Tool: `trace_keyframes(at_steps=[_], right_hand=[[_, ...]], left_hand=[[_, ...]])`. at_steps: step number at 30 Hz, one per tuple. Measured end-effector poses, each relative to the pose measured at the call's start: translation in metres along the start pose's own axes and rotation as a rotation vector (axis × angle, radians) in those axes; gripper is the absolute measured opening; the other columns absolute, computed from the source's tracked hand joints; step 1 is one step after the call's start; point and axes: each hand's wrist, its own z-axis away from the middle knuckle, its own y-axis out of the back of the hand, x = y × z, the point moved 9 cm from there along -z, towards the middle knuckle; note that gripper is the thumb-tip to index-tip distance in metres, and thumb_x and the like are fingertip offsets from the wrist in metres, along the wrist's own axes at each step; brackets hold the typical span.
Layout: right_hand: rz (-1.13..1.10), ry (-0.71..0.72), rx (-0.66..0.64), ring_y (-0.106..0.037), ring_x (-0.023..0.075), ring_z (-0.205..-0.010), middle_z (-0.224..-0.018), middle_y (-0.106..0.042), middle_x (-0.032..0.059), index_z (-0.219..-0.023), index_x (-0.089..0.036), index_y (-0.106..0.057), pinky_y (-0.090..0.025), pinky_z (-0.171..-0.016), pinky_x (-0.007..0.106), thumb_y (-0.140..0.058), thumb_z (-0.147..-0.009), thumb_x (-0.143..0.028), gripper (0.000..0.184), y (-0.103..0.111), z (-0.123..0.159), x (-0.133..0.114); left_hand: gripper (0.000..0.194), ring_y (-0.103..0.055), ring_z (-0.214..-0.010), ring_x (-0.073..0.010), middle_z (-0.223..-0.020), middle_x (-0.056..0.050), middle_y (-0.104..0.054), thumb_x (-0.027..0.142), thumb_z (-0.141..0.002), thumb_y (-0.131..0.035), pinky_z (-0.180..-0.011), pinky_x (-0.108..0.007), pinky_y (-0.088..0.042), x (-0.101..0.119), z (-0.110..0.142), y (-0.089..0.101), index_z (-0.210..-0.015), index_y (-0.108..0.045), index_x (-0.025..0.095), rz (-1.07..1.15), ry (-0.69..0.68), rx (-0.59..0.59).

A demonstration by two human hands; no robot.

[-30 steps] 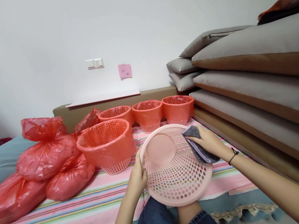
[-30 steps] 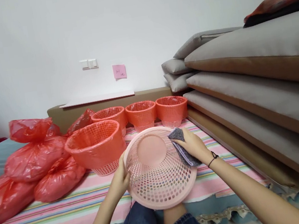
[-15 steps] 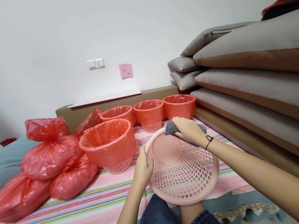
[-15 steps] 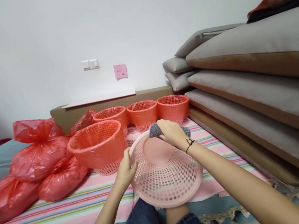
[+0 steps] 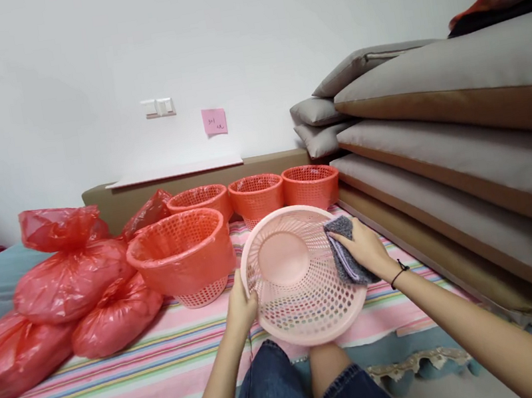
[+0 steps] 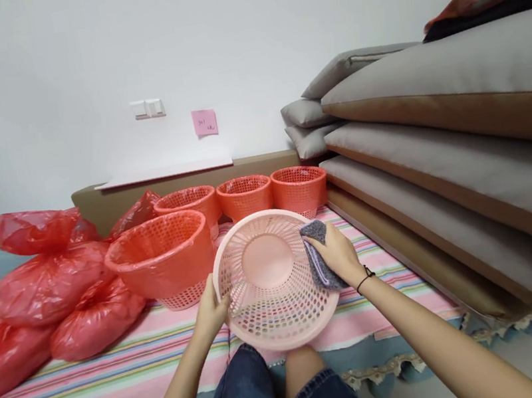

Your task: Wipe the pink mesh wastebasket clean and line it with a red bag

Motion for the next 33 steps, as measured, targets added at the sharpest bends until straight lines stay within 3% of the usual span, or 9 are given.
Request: trace_keyframes(at_steps=[4,7,10,13,18,22,25,28,33], right_hand=[[0.059,0.393,-0.087,-0.063,0.0256,-0.094,-0.105,-0.066,0.0107,-0.104,-0.018,-0.052,-0.042,-0.074,0.031,-0.057,-0.092,-0.042,0.028,0.013,-0.013,-0.075],[0.228,0.7,-0.146,-0.062,0.0245,-0.089,-0.099,-0.065,0.0103,-0.1,-0.017,-0.053,-0.04,-0.072,0.031,-0.061,-0.09,-0.036,0.023,0.004,-0.006,-0.138],[0.386,0.96,-0.176,-0.06,0.0246,-0.088,-0.096,-0.064,0.0095,-0.098,-0.016,-0.054,-0.038,-0.069,0.033,-0.064,-0.088,-0.033,0.022,-0.014,0.011,-0.181],[0.424,1.036,-0.165,-0.059,0.0244,-0.088,-0.096,-0.063,0.0085,-0.1,-0.015,-0.054,-0.037,-0.069,0.033,-0.065,-0.087,-0.034,0.025,-0.025,0.018,-0.193],[0.387,1.033,-0.13,-0.057,0.0242,-0.086,-0.096,-0.062,0.0093,-0.101,-0.015,-0.054,-0.037,-0.07,0.032,-0.064,-0.088,-0.038,0.028,-0.022,0.015,-0.185],[0.296,0.92,-0.093,-0.058,0.0247,-0.088,-0.097,-0.063,0.0101,-0.104,-0.015,-0.055,-0.04,-0.073,0.033,-0.062,-0.089,-0.041,0.03,-0.011,0.007,-0.166],[0.149,0.708,-0.06,-0.06,0.0254,-0.094,-0.102,-0.064,0.0108,-0.108,-0.016,-0.055,-0.043,-0.077,0.033,-0.062,-0.089,-0.04,0.032,-0.001,-0.003,-0.131],[-0.059,0.422,-0.025,-0.061,0.0263,-0.099,-0.108,-0.065,0.0109,-0.113,-0.018,-0.054,-0.044,-0.081,0.034,-0.061,-0.088,-0.045,0.038,0.001,-0.005,-0.079],[-0.402,0.007,0.016,-0.062,0.0263,-0.1,-0.111,-0.067,0.0107,-0.111,-0.02,-0.055,-0.046,-0.086,0.038,-0.061,-0.081,-0.059,0.049,-0.018,0.031,-0.001]], left_hand=[[0.063,-0.062,-0.108,-0.0239,-0.114,-0.013,-0.066,0.002,-0.068,-0.043,-0.095,-0.037,-0.047,0.046,-0.017,-0.007,-0.129,-0.046,0.016,-0.274,-0.066,-0.261],[0.068,-0.066,-0.096,-0.0253,-0.108,-0.016,-0.069,-0.001,-0.07,-0.039,-0.082,-0.033,-0.049,0.073,-0.022,-0.021,-0.137,-0.042,0.014,-0.449,-0.09,-0.409],[0.07,-0.067,-0.09,-0.0259,-0.104,-0.017,-0.07,-0.002,-0.072,-0.038,-0.074,-0.031,-0.047,0.085,-0.026,-0.031,-0.14,-0.038,0.013,-0.562,-0.113,-0.456],[0.067,-0.067,-0.091,-0.0264,-0.103,-0.017,-0.07,-0.002,-0.074,-0.039,-0.074,-0.03,-0.045,0.083,-0.028,-0.031,-0.14,-0.037,0.013,-0.588,-0.086,-0.43],[0.055,-0.066,-0.092,-0.0272,-0.101,-0.015,-0.07,0.0,-0.076,-0.037,-0.074,-0.03,-0.044,0.077,-0.028,-0.027,-0.127,-0.047,0.016,-0.554,-0.026,-0.372],[0.046,-0.065,-0.092,-0.0261,-0.101,-0.012,-0.069,0.004,-0.076,-0.038,-0.077,-0.031,-0.044,0.073,-0.029,-0.021,-0.117,-0.052,0.02,-0.499,0.002,-0.313],[0.04,-0.065,-0.089,-0.0247,-0.094,-0.008,-0.069,0.006,-0.075,-0.041,-0.079,-0.031,-0.044,0.06,-0.028,-0.008,-0.11,-0.054,0.022,-0.456,0.05,-0.241],[0.031,-0.063,-0.085,-0.023,-0.084,-0.004,-0.065,0.008,-0.074,-0.042,-0.078,-0.03,-0.045,0.043,-0.025,0.009,-0.098,-0.053,0.023,-0.382,0.085,-0.138],[0.024,-0.059,-0.077,-0.0192,-0.077,-0.001,-0.059,0.008,-0.07,-0.038,-0.073,-0.028,-0.045,0.03,-0.016,0.026,-0.087,-0.049,0.021,-0.24,0.073,0.015]])
